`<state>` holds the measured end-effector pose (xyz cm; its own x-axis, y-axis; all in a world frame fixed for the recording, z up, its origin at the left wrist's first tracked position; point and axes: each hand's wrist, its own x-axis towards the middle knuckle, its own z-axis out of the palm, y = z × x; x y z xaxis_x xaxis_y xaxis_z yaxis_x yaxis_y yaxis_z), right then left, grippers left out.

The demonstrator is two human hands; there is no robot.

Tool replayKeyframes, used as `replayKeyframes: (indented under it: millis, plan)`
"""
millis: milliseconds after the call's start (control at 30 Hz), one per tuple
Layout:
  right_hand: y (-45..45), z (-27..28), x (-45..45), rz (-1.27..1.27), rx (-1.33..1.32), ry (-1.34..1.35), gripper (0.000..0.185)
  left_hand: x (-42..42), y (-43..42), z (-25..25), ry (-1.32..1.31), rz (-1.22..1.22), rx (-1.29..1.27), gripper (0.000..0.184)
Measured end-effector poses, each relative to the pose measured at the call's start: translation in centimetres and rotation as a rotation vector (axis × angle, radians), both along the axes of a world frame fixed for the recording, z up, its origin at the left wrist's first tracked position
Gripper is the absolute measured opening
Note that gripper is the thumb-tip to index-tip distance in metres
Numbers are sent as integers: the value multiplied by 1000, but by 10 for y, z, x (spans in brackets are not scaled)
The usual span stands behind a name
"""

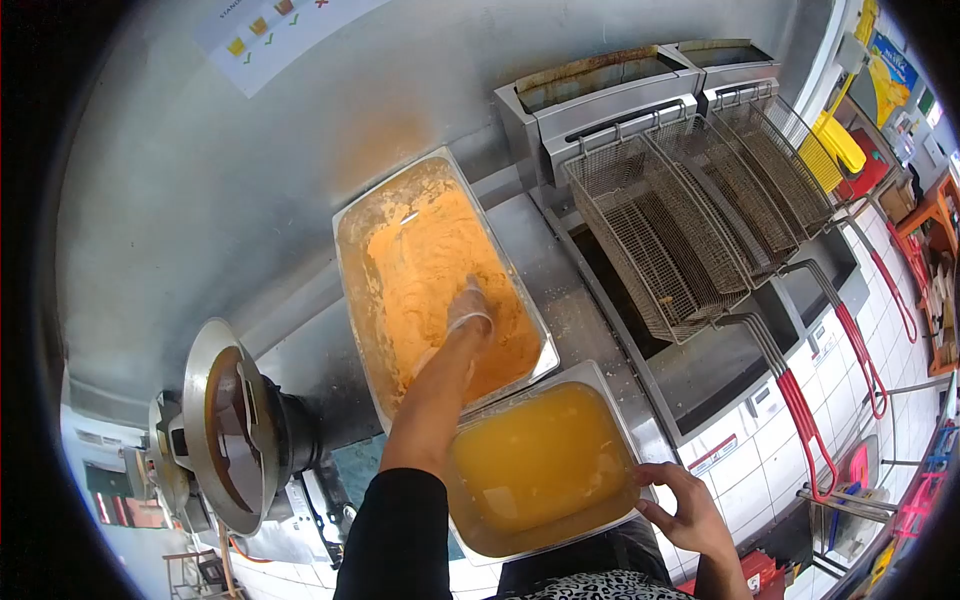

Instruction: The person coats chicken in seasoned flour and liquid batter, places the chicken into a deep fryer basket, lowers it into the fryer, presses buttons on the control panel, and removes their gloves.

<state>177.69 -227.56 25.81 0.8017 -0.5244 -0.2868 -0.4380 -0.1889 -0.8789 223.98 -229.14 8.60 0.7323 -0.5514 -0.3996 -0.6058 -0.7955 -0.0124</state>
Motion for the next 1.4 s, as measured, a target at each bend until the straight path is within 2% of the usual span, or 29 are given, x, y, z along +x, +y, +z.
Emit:
replayKeyframes:
  millis: [33, 133, 200, 267, 333, 400, 433, 533, 600, 667, 700, 733, 767, 800, 867, 900, 967, 1000, 1100, 1233, 1333, 1400]
  plan:
    - [0, -1, -1, -1, 2, -9, 49, 5, -2, 13, 150, 192, -93, 45]
    - [-2, 0, -4, 3, -12, -27, 49, 45, 0, -7, 5, -339, 299, 36]
    - [-2, 2, -5, 1, -15, -26, 48, 76, 14, -58, -15, -210, 28, 37]
    - [-3, 3, -5, -6, -11, -21, 48, 79, 19, -65, -72, -88, -147, 39]
    - [-3, 6, -7, -25, -4, -24, 47, 56, 15, -30, -164, 23, -235, 42]
    - [-4, 6, -7, -35, 1, -16, 46, 3, 18, 33, 6, -200, -149, 47]
    - [-5, 5, -7, -37, 2, -10, 46, -18, 20, 48, 89, -312, -104, 50]
    - [-4, 5, -6, -39, 7, 2, 46, -28, 21, -33, -255, -701, 272, 53]
    - [-4, 6, -5, -37, -1, 3, 45, -29, 29, -64, -139, -557, 165, 56]
    - [-4, 6, -4, -35, -21, -6, 44, -13, 30, -90, 118, -202, -8, 52]
    - [-3, 6, -4, -39, -20, -7, 44, 6, 35, -102, 315, 85, -124, 47]
    - [-3, 6, -5, -41, -19, -8, 44, 15, 36, -92, 508, 376, -239, 46]
    - [-4, 6, -4, -46, -23, -11, 43, 30, 26, -80, 492, 242, -62, 53]
    - [-5, 5, -4, -51, -18, -19, 43, 39, 7, -35, 472, 106, 117, 64]
    - [-5, 3, -5, -62, -2, -24, 43, 43, 5, -26, 212, -151, 255, 77]
    - [-5, 3, -5, -61, 7, -19, 43, 44, 15, -51, -29, -266, 206, 77]
    - [-6, 3, -4, -57, 20, -9, 44, 38, 19, -55, -303, -442, 198, 74]
    - [-7, 1, -5, -59, 18, -17, 44, 23, 18, -34, -331, -508, 245, 71]
    - [-10, -7, -6, -62, -1, -33, 44, 9, 12, -28, -270, -499, 270, 59]
    - [-16, -3, -4, -68, 1, -1, 42, 23, -5, -57, -360, -561, 324, 42]
    - [-17, -2, -2, -66, 28, 13, 41, 32, -4, -38, 33, 11, -245, 31]
    - [-18, -5, 1, -63, 17, -9, 41, 34, -6, -27, 56, -18, -196, 26]
